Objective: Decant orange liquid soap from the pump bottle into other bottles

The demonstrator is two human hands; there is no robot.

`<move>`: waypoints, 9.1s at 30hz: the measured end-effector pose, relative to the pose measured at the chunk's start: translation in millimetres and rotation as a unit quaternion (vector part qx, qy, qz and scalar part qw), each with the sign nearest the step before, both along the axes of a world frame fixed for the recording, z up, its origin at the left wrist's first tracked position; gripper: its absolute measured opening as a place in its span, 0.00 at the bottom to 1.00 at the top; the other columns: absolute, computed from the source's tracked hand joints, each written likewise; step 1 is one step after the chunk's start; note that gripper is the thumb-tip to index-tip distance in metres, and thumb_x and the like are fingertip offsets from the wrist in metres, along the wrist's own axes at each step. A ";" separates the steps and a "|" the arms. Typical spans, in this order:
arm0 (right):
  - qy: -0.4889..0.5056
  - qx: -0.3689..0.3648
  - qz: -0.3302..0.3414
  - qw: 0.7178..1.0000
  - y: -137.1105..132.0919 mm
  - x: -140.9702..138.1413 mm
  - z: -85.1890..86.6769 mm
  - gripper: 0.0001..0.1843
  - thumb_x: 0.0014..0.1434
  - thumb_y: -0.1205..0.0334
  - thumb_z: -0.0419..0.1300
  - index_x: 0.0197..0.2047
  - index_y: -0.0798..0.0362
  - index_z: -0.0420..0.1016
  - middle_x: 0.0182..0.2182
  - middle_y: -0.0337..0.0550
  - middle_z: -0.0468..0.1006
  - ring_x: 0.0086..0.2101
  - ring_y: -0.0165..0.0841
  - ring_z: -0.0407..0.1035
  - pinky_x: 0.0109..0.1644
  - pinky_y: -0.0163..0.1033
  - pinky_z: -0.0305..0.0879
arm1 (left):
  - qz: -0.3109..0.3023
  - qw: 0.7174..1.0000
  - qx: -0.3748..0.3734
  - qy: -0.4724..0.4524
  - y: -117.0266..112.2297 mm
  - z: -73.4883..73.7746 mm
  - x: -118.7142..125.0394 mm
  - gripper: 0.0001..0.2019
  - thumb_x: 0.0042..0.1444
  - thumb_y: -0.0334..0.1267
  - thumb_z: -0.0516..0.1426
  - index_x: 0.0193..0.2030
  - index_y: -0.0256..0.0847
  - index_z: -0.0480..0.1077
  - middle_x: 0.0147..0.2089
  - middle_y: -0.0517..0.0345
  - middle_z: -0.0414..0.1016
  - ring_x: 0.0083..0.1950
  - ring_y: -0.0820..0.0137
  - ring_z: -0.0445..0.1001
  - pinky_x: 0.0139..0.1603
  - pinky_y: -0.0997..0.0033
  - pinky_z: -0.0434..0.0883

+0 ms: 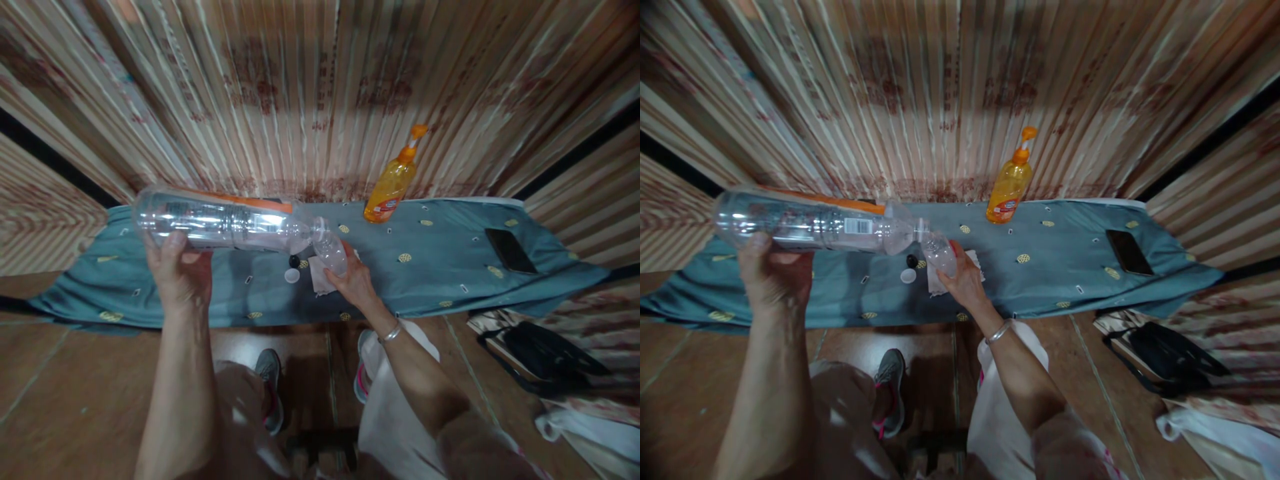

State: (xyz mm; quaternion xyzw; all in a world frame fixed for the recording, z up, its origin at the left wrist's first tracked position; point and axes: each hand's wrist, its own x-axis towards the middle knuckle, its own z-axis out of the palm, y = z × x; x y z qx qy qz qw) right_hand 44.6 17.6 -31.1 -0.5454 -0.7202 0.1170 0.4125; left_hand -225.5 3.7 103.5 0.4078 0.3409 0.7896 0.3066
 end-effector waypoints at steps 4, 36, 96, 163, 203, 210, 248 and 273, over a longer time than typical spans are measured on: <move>0.000 0.001 0.002 1.000 0.4 -0.3 -0.1 0.38 0.57 0.54 0.63 0.67 0.57 0.59 0.58 0.59 0.77 0.55 0.49 0.75 0.58 0.54 0.72 | 0.008 1.000 0.001 -0.006 -0.3 -0.1 0.0 0.35 0.35 0.45 0.69 0.55 0.58 0.70 0.56 0.61 0.75 0.58 0.59 0.73 0.53 0.60 0.71; -0.003 -0.002 0.006 1.000 0.4 -1.1 2.0 0.38 0.57 0.56 0.64 0.68 0.59 0.60 0.59 0.60 0.76 0.56 0.48 0.74 0.58 0.53 0.73 | 0.003 1.000 0.021 -0.008 -0.1 0.5 0.0 0.29 0.37 0.42 0.69 0.51 0.52 0.74 0.53 0.58 0.77 0.59 0.57 0.73 0.56 0.56 0.73; 0.017 -0.017 0.010 1.000 -1.6 -1.1 2.8 0.39 0.56 0.58 0.65 0.69 0.55 0.58 0.60 0.57 0.75 0.57 0.47 0.73 0.59 0.53 0.72 | -0.008 0.999 0.041 -0.028 2.3 -3.2 -4.6 0.32 0.34 0.40 0.71 0.52 0.53 0.74 0.55 0.59 0.76 0.58 0.60 0.74 0.58 0.59 0.73; 0.024 -0.019 0.010 0.999 -0.5 -0.6 0.0 0.40 0.55 0.59 0.65 0.68 0.58 0.59 0.59 0.59 0.76 0.57 0.48 0.73 0.60 0.54 0.71 | -0.004 0.998 0.054 0.009 5.9 -1.6 -6.5 0.34 0.33 0.45 0.72 0.53 0.54 0.74 0.56 0.58 0.76 0.54 0.60 0.76 0.54 0.57 0.75; 0.023 -0.017 0.001 1.000 -2.5 -2.6 3.7 0.39 0.56 0.60 0.65 0.68 0.58 0.59 0.60 0.57 0.75 0.58 0.46 0.72 0.61 0.51 0.71 | -0.015 0.998 0.060 -0.001 5.7 -0.2 -6.6 0.37 0.32 0.43 0.72 0.55 0.56 0.73 0.54 0.60 0.76 0.58 0.59 0.74 0.60 0.55 0.71; 0.024 -0.017 0.002 1.000 -2.4 -2.2 2.8 0.40 0.56 0.60 0.65 0.69 0.57 0.59 0.61 0.58 0.75 0.58 0.47 0.72 0.61 0.54 0.71 | -0.012 0.998 0.056 -0.010 5.2 0.6 -4.2 0.36 0.33 0.42 0.72 0.54 0.56 0.72 0.52 0.60 0.77 0.54 0.61 0.76 0.58 0.56 0.72; 0.020 -0.009 0.011 1.000 -0.8 0.0 0.3 0.39 0.56 0.57 0.64 0.68 0.58 0.58 0.60 0.59 0.75 0.56 0.48 0.73 0.60 0.56 0.71 | 0.003 0.999 0.046 -0.009 6.0 -3.2 -8.1 0.28 0.32 0.44 0.72 0.45 0.51 0.74 0.50 0.59 0.76 0.54 0.60 0.75 0.55 0.56 0.73; 0.034 -0.013 0.013 0.999 -0.8 0.1 -0.1 0.39 0.56 0.58 0.64 0.68 0.57 0.59 0.59 0.57 0.75 0.56 0.49 0.73 0.61 0.57 0.71 | 0.011 0.999 0.044 0.017 3.8 3.7 -3.1 0.37 0.32 0.48 0.73 0.54 0.56 0.72 0.52 0.58 0.77 0.56 0.58 0.75 0.58 0.54 0.72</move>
